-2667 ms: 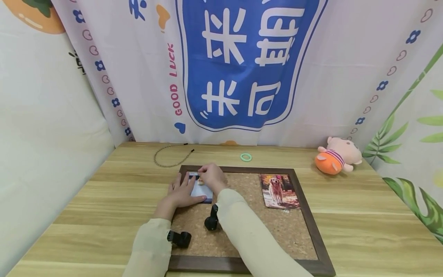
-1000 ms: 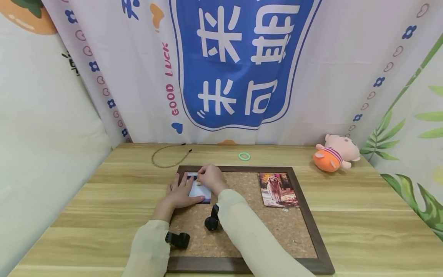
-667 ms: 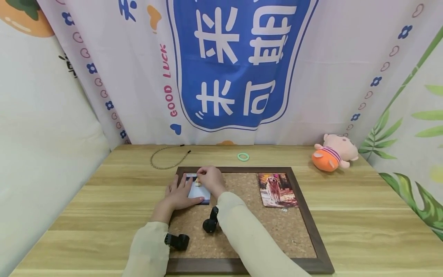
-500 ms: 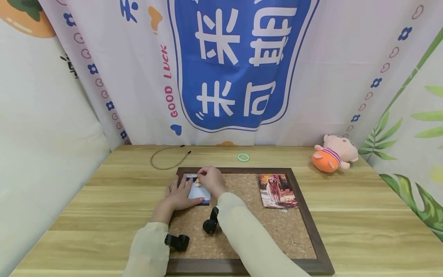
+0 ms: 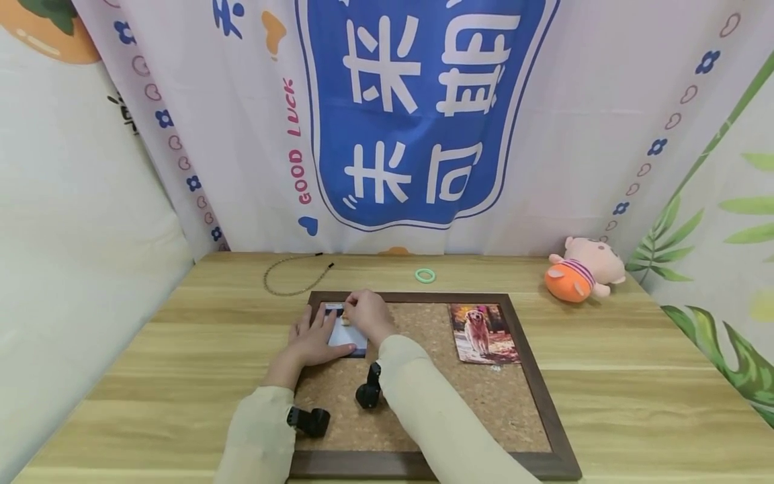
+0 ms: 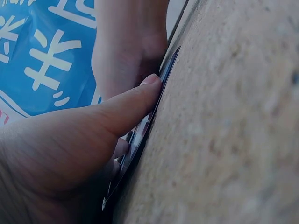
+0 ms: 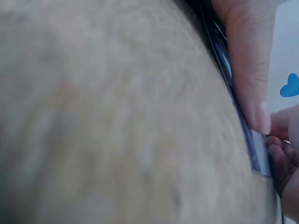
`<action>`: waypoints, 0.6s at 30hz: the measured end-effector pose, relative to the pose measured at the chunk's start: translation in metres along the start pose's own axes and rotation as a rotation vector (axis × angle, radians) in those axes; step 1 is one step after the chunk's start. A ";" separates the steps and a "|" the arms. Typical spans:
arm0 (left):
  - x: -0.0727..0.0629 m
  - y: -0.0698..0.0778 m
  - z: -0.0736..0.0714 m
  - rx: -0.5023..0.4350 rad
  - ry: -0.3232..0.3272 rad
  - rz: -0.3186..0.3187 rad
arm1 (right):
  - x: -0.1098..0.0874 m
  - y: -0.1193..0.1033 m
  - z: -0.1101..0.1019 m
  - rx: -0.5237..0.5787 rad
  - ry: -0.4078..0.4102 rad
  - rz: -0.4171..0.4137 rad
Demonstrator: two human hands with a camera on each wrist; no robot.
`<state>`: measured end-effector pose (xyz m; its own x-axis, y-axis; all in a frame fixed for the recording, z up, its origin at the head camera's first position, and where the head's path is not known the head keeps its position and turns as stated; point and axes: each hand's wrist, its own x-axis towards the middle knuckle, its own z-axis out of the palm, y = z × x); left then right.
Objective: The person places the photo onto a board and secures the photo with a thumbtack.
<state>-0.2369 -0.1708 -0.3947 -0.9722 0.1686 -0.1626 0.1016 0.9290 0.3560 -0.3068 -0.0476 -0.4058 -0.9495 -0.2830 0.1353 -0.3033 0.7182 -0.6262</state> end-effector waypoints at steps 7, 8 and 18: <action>0.008 -0.002 -0.005 -0.041 0.024 0.005 | -0.001 0.000 -0.024 0.094 -0.114 -0.057; 0.009 -0.002 -0.006 -0.041 0.031 0.005 | 0.000 0.000 -0.029 0.126 -0.152 -0.062; 0.007 0.011 -0.029 -0.034 0.136 0.045 | -0.007 -0.004 -0.084 -0.051 -0.222 -0.149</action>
<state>-0.2487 -0.1684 -0.3656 -0.9866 0.1616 -0.0205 0.1409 0.9095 0.3910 -0.3058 0.0050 -0.3400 -0.8548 -0.5167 0.0479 -0.4475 0.6873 -0.5721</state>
